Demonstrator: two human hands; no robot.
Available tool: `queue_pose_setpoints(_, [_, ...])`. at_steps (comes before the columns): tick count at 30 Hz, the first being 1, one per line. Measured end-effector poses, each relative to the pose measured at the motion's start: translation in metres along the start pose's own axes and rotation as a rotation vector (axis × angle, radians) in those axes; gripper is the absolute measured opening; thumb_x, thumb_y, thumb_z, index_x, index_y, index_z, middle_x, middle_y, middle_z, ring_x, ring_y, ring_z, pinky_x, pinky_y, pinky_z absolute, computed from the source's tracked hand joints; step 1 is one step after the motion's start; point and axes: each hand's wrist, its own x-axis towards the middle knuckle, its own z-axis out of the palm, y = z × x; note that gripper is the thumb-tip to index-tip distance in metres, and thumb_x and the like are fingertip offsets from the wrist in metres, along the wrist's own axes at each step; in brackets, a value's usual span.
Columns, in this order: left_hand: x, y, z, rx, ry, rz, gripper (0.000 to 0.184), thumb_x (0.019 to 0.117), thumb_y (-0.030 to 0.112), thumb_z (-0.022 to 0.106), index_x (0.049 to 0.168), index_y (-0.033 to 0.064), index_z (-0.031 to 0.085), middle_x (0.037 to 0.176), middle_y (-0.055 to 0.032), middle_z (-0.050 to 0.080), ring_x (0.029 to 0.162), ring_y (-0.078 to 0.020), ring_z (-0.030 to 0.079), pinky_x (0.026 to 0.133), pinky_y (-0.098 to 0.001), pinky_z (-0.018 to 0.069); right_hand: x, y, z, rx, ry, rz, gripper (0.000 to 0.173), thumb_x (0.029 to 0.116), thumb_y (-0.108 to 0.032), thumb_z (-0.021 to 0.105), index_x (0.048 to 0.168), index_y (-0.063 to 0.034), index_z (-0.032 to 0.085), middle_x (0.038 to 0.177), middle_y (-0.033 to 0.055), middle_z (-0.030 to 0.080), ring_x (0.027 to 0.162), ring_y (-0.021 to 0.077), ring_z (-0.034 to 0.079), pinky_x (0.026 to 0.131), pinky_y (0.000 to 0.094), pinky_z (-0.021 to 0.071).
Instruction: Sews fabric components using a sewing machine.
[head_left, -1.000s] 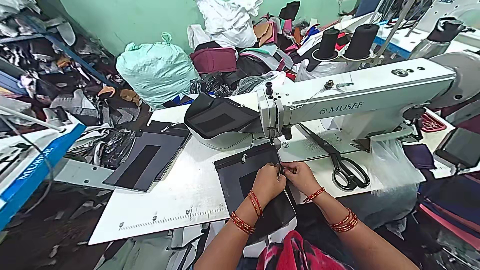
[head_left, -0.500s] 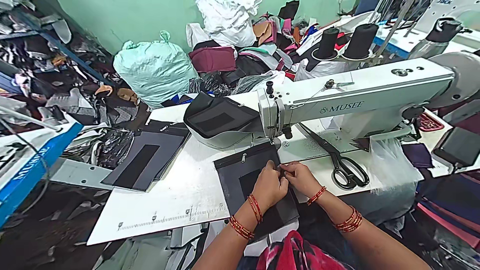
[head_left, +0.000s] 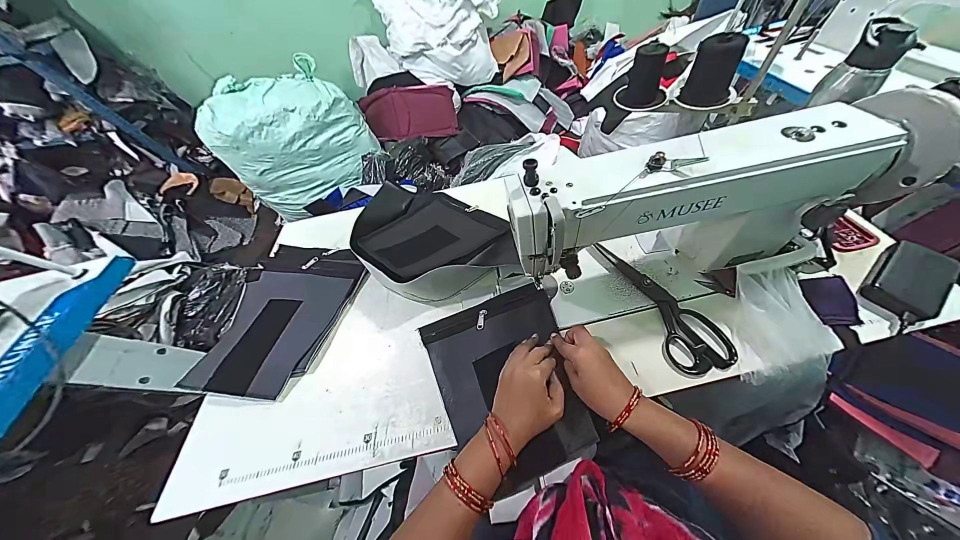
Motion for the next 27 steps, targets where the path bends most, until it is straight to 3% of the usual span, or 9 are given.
queue_pose_setpoints(3, [0.014, -0.009, -0.013, -0.128, -0.014, -0.123, 0.024, 0.0805, 0.009, 0.058, 0.089, -0.0032, 0.077, 0.101, -0.0179, 0.077, 0.098, -0.0327, 0.075, 0.087, -0.0465, 0.0598, -0.001, 0.002, 0.004, -0.018, 0.038, -0.030, 0.040, 0.0959, 0.006, 0.049, 0.133, 0.0055, 0.064, 0.121, 0.0294, 0.061, 0.102, 0.0376, 0.067, 0.089, 0.0424, 0.0562])
queue_pose_setpoints(4, [0.021, -0.012, -0.018, -0.160, -0.044, -0.188, 0.024, 0.0815, 0.006, 0.059, 0.094, -0.0040, 0.076, 0.106, -0.0205, 0.074, 0.098, -0.0325, 0.074, 0.085, -0.0460, 0.0599, 0.000, 0.002, 0.005, -0.023, 0.047, -0.039, 0.040, 0.0953, 0.007, 0.049, 0.132, 0.0062, 0.065, 0.120, 0.0294, 0.061, 0.101, 0.0377, 0.067, 0.088, 0.0428, 0.0566])
queue_pose_setpoints(6, [0.033, -0.015, -0.025, -0.188, -0.138, -0.289, 0.028, 0.0865, 0.002, 0.059, 0.108, -0.0050, 0.074, 0.124, -0.0236, 0.067, 0.109, -0.0326, 0.070, 0.094, -0.0435, 0.0577, -0.001, 0.003, 0.008, -0.042, 0.086, -0.060, 0.036, 0.0953, 0.007, 0.049, 0.127, 0.0074, 0.067, 0.117, 0.0294, 0.062, 0.097, 0.0376, 0.068, 0.084, 0.0423, 0.0578])
queue_pose_setpoints(10, [0.036, -0.016, -0.020, -0.149, -0.219, -0.216, 0.025, 0.0933, 0.003, 0.061, 0.111, -0.0039, 0.077, 0.124, -0.0221, 0.071, 0.120, -0.0379, 0.065, 0.107, -0.0454, 0.0484, -0.002, 0.006, 0.010, -0.021, 0.128, -0.079, 0.036, 0.0945, 0.007, 0.050, 0.125, 0.0066, 0.069, 0.114, 0.0290, 0.063, 0.096, 0.0369, 0.068, 0.084, 0.0415, 0.0577])
queue_pose_setpoints(14, [0.024, -0.011, -0.016, -0.152, -0.227, -0.174, 0.023, 0.0925, 0.010, 0.065, 0.107, -0.0033, 0.078, 0.131, -0.0253, 0.066, 0.129, -0.0442, 0.058, 0.112, -0.0492, 0.0446, -0.003, 0.012, 0.013, 0.054, 0.235, -0.106, 0.038, 0.0910, 0.007, 0.053, 0.124, 0.0056, 0.070, 0.106, 0.0281, 0.067, 0.092, 0.0369, 0.069, 0.083, 0.0436, 0.0573])
queue_pose_setpoints(20, [0.024, 0.000, -0.018, -0.115, -0.332, -0.260, 0.033, 0.0977, 0.016, 0.061, 0.123, -0.0009, 0.073, 0.142, -0.0244, 0.058, 0.139, -0.0424, 0.048, 0.117, -0.0466, 0.0384, -0.002, 0.019, 0.004, 0.286, 0.201, -0.003, 0.036, 0.0925, 0.001, 0.057, 0.127, 0.0072, 0.067, 0.106, 0.0222, 0.071, 0.090, 0.0250, 0.068, 0.084, 0.0333, 0.0549])
queue_pose_setpoints(27, [0.021, 0.005, -0.013, -0.004, -0.308, -0.180, 0.033, 0.0979, 0.012, 0.058, 0.123, -0.0033, 0.072, 0.137, -0.0270, 0.062, 0.135, -0.0456, 0.053, 0.112, -0.0497, 0.0447, -0.003, 0.015, 0.002, 0.213, 0.162, -0.027, 0.036, 0.0928, 0.004, 0.055, 0.125, 0.0064, 0.069, 0.105, 0.0265, 0.068, 0.093, 0.0315, 0.065, 0.087, 0.0373, 0.0527])
